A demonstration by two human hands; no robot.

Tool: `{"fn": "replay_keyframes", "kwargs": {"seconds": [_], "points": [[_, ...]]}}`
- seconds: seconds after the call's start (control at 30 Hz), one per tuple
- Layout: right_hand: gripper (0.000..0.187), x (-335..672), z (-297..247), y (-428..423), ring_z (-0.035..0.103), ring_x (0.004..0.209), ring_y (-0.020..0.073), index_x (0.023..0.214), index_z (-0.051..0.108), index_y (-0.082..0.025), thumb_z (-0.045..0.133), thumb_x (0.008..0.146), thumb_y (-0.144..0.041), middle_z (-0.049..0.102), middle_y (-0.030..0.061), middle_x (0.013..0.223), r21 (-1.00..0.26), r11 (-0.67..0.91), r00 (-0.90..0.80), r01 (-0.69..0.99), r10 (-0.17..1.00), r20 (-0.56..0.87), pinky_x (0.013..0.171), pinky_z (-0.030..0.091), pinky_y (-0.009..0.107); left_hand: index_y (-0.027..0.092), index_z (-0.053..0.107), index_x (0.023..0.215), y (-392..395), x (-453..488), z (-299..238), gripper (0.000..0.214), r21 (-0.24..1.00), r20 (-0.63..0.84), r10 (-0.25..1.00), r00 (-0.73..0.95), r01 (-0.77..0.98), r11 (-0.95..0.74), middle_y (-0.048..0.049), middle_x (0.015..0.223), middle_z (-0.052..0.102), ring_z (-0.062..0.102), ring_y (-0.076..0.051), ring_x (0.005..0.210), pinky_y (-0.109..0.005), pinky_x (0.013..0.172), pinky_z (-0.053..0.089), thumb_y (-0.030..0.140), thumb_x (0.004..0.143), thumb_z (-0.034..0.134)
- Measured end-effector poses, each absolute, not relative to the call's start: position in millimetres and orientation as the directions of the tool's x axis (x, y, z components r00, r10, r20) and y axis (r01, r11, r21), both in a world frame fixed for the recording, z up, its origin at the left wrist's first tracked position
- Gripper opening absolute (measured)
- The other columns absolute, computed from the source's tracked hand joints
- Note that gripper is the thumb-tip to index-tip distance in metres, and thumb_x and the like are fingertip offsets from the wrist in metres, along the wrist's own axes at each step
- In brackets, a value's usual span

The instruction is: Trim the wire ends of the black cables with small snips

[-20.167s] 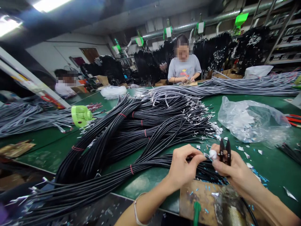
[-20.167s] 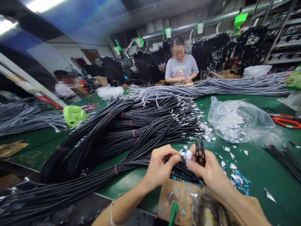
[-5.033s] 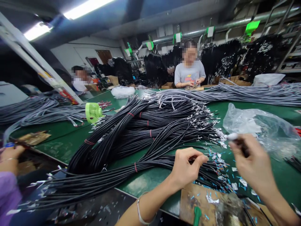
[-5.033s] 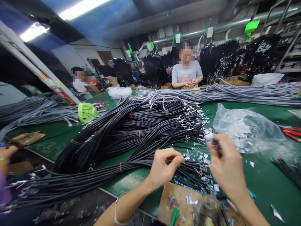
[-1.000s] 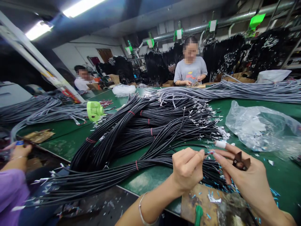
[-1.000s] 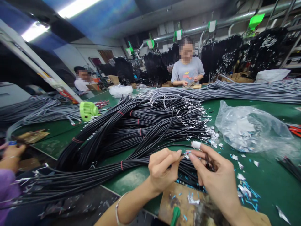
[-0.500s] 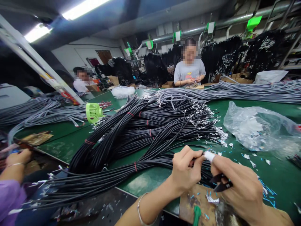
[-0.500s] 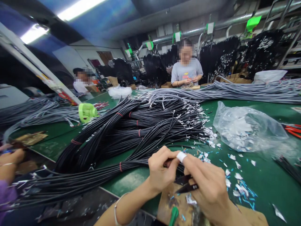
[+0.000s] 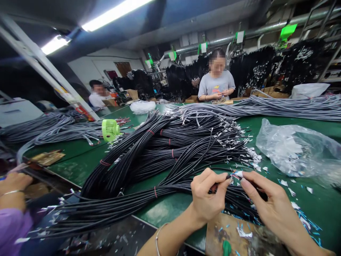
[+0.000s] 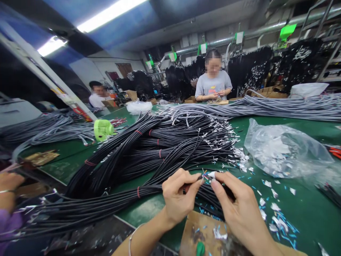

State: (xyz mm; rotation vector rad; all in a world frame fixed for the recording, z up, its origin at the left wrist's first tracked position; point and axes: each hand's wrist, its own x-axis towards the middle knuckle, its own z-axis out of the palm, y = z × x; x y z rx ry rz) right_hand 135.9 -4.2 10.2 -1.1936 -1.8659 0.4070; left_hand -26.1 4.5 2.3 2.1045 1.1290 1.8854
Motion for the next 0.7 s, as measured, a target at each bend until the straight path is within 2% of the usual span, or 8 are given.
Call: {"fn": "replay_keyframes", "kwargs": {"seconds": [0.2,0.47,0.57,0.7], "points": [[0.023,135.4,11.4,-3.6,0.066,0.079,0.0174,0.096,0.068,-0.022,0.049,0.089,-0.035,0.071,0.0043,0.093,-0.666,0.486,-0.149,0.566,0.855,0.497,0.071,0.053,0.026,0.014,0.065,0.074,5.5,-26.4,1.5,0.006,0.485,0.842,0.539,-0.030,0.480,-0.731,0.0015,0.053,0.054,0.043,-0.008,0.046,-0.021,0.042,0.037,0.008,0.076,0.063],[0.017,137.0,11.6,-3.8,0.064,0.076,0.0139,0.095,0.064,-0.023,0.051,0.089,-0.033,0.068,0.0016,0.090,-0.675,0.478,-0.156,0.562,0.863,0.481,0.068,0.050,0.023,0.015,0.065,0.083,7.0,-24.5,-1.8,0.012,0.338,0.904,0.427,0.020,0.579,-0.742,-0.0005,0.062,0.060,0.051,-0.009,0.051,-0.020,0.047,0.045,0.005,0.077,0.062],[0.014,137.3,10.6,-5.1,0.063,0.076,0.0134,0.093,0.064,-0.024,0.053,0.089,-0.032,0.068,0.0010,0.090,-0.665,0.482,-0.132,0.570,0.853,0.505,0.070,0.049,0.023,0.014,0.065,0.084,5.3,-23.8,-0.3,0.010,0.413,0.869,0.494,-0.013,0.568,-0.712,-0.0030,0.069,0.061,0.053,-0.009,0.055,-0.018,0.044,0.043,0.007,0.076,0.065],[0.011,136.7,8.2,-6.9,0.064,0.082,0.0145,0.094,0.063,-0.024,0.055,0.088,-0.029,0.068,0.0019,0.092,-0.588,0.532,-0.120,0.610,0.795,0.594,0.074,0.047,0.023,0.013,0.066,0.075,5.1,-25.0,2.0,0.003,0.522,0.800,0.599,-0.024,0.520,-0.676,-0.0029,0.064,0.061,0.054,-0.011,0.054,-0.021,0.049,0.044,0.014,0.078,0.066]]}}
